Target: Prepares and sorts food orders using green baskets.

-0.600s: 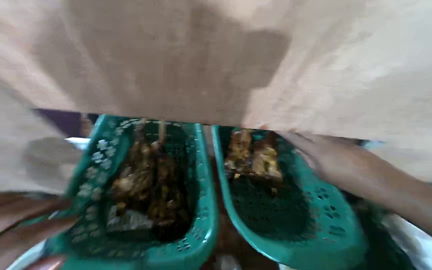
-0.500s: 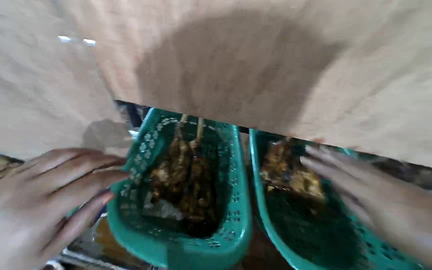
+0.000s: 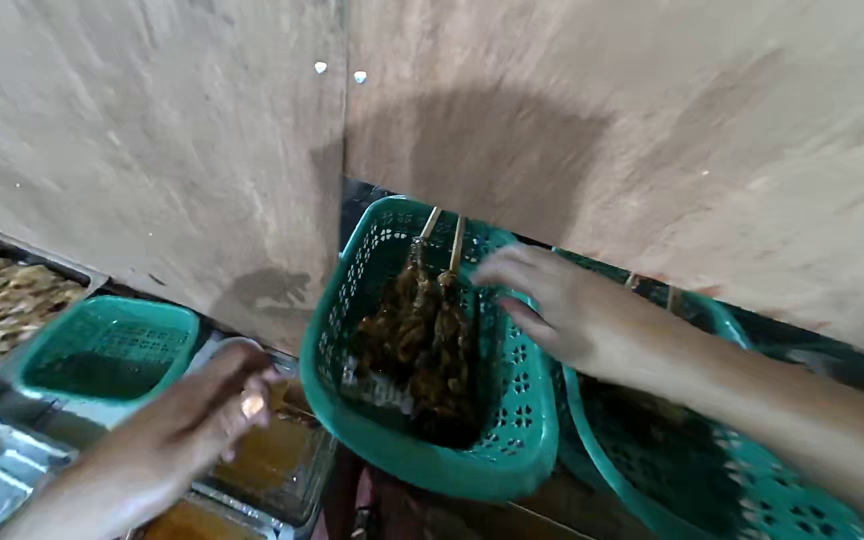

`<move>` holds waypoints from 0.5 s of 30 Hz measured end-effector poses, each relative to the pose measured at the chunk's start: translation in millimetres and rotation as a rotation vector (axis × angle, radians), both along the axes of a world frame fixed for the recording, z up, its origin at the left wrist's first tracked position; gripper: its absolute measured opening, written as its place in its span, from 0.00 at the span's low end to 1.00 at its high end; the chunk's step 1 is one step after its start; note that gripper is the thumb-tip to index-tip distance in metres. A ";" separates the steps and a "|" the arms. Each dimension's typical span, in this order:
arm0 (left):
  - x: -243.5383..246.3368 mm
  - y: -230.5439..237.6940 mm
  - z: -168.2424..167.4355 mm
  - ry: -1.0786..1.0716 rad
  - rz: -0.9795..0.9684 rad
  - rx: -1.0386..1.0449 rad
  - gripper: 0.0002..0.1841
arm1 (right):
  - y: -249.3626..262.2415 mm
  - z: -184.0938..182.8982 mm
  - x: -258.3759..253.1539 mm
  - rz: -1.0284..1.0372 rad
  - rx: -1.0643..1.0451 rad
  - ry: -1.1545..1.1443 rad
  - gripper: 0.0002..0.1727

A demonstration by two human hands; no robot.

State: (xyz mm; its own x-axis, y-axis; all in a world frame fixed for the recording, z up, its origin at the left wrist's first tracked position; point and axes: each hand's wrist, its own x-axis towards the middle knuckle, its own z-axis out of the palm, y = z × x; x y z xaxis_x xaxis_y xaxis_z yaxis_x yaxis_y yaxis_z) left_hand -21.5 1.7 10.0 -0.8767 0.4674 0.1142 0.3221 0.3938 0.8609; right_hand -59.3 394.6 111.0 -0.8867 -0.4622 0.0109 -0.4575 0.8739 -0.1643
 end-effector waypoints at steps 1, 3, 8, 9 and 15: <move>6.8 -3.1 -11.6 -0.193 -0.082 0.067 0.30 | 5.8 0.2 16.5 0.115 -0.011 0.063 0.17; 15.8 -5.2 -26.1 -0.421 -0.217 0.141 0.31 | 3.5 2.0 51.0 0.285 0.031 0.101 0.32; 36.0 12.4 -25.4 -0.510 -0.252 0.162 0.38 | -32.6 -31.9 93.6 0.443 0.309 0.446 0.17; 41.8 21.0 -25.9 -0.541 -0.267 0.156 0.41 | -37.3 -35.7 96.3 0.430 0.324 0.502 0.11; 97.9 78.0 -18.9 -0.797 -0.062 0.548 0.37 | -77.4 -29.8 139.9 0.342 0.351 0.435 0.05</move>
